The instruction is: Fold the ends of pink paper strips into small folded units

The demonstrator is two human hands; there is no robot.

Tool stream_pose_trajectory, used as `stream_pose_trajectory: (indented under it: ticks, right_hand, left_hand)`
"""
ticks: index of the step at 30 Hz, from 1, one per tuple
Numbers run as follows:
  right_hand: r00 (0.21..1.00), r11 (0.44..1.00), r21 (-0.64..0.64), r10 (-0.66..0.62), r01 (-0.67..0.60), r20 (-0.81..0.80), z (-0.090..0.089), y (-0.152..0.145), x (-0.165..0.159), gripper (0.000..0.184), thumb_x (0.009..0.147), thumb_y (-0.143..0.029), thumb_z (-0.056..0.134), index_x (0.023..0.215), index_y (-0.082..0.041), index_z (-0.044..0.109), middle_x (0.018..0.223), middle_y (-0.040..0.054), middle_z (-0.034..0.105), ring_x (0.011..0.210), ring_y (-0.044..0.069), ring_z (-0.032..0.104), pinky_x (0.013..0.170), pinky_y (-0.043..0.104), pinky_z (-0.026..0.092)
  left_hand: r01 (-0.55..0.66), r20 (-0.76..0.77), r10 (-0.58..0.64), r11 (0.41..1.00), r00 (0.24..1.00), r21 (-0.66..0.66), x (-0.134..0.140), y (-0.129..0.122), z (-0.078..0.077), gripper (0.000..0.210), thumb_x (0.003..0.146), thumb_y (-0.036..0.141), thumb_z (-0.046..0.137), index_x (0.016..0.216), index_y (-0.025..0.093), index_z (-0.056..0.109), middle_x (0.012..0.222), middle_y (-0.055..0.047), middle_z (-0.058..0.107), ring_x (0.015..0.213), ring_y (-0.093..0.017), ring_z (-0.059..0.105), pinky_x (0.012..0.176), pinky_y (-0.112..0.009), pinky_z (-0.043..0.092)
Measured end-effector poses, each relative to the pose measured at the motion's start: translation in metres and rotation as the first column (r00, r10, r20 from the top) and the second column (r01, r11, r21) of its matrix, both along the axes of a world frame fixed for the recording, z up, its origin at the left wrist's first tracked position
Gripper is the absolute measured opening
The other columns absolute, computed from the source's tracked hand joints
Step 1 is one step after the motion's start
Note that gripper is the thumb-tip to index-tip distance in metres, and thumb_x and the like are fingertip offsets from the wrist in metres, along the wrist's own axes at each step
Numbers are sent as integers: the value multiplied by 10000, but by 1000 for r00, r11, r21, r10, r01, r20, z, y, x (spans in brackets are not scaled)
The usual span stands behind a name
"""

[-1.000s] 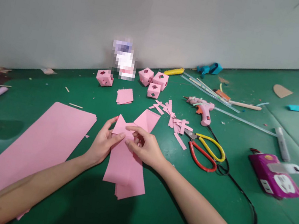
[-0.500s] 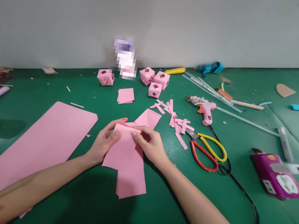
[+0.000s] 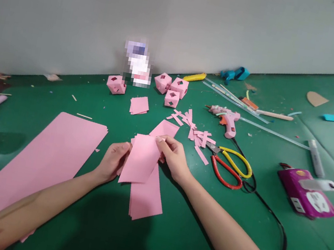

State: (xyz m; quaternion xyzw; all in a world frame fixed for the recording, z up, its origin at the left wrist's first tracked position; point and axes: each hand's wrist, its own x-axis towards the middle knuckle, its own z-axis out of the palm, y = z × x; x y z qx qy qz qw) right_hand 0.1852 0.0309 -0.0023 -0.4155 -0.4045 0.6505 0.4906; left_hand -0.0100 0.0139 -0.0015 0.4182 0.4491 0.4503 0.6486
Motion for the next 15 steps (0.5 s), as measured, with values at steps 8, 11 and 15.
stream_pose_trajectory:
  ticks: [8,11,15]
  right_hand:
    - [989,994,83,57,-68,137,4,-3,-2,345,875,-519,659,814,-180,642,634,-40,491,520,100,423,477,234,350]
    - [967,979,162,83,-124,240,5,-5,-4,327,888,-503,647,861,-178,672,759,8,625,652,140,551,603,262,442]
    - [960,974,180,87,-139,268,3,-6,-5,308,901,-482,639,924,-180,697,869,43,701,795,188,622,700,287,482]
  left_hand:
    - [-3,55,1,999,998,44,4,4,3,532,853,639,661,1102,171,712,1007,-98,750,821,-198,690,650,-254,523]
    - [19,32,-20,999,999,33,2,5,-1,431,834,515,751,1108,183,724,1085,-94,752,907,-215,699,758,-270,534]
    - [6,18,-6,1000,1000,10,2,5,-5,284,805,360,817,1011,191,718,942,-43,773,809,-169,700,749,-246,529]
